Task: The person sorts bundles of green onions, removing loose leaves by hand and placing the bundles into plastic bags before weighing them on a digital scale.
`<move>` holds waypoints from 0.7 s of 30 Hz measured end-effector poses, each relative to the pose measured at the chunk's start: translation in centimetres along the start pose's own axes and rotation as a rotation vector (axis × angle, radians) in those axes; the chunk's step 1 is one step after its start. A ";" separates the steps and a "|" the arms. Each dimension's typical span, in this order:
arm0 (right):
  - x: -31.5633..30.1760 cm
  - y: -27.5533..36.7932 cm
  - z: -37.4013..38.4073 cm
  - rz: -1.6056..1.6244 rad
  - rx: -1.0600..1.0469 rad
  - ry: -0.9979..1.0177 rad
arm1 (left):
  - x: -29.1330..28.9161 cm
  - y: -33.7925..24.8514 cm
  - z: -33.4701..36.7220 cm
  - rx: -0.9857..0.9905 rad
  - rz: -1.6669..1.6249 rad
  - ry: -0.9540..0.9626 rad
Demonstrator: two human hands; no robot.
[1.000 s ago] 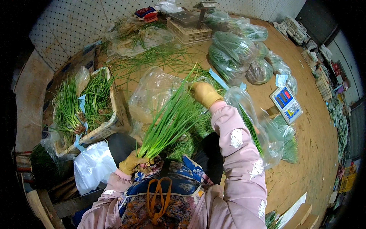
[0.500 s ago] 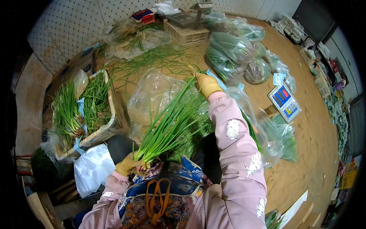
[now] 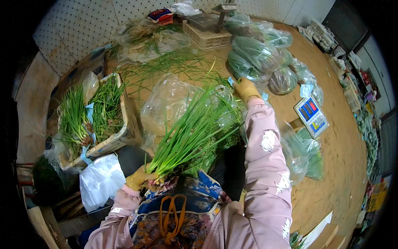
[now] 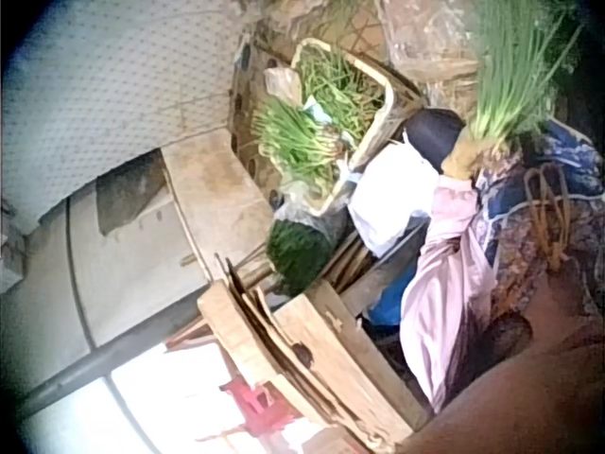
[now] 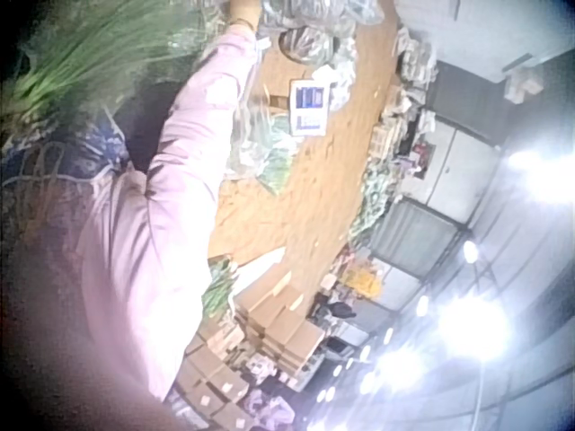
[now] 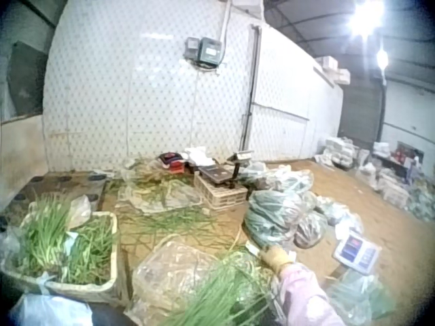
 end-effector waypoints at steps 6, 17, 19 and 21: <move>-2.0 6.5 -7.6 -0.244 -0.498 -0.167 | -1.1 0.5 -0.5 -0.020 0.037 -0.054; -0.7 4.5 -5.4 -0.364 -0.352 -0.329 | -1.3 0.6 -1.1 0.019 -0.005 -0.043; -0.4 2.2 -4.2 -0.168 -0.536 -0.147 | -1.1 0.5 -0.8 0.016 -0.017 -0.041; 0.0 4.6 -6.4 -0.216 -0.627 -0.016 | -1.4 0.6 -1.7 0.001 -0.035 -0.093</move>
Point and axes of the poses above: each hand's wrist, its own z-axis towards the middle knuckle, its own x-axis out of the palm, y = z × x, the point moved 1 cm from there along z, towards the middle knuckle, and after that the axes turned 5 degrees about x, right-handed, at the moved point
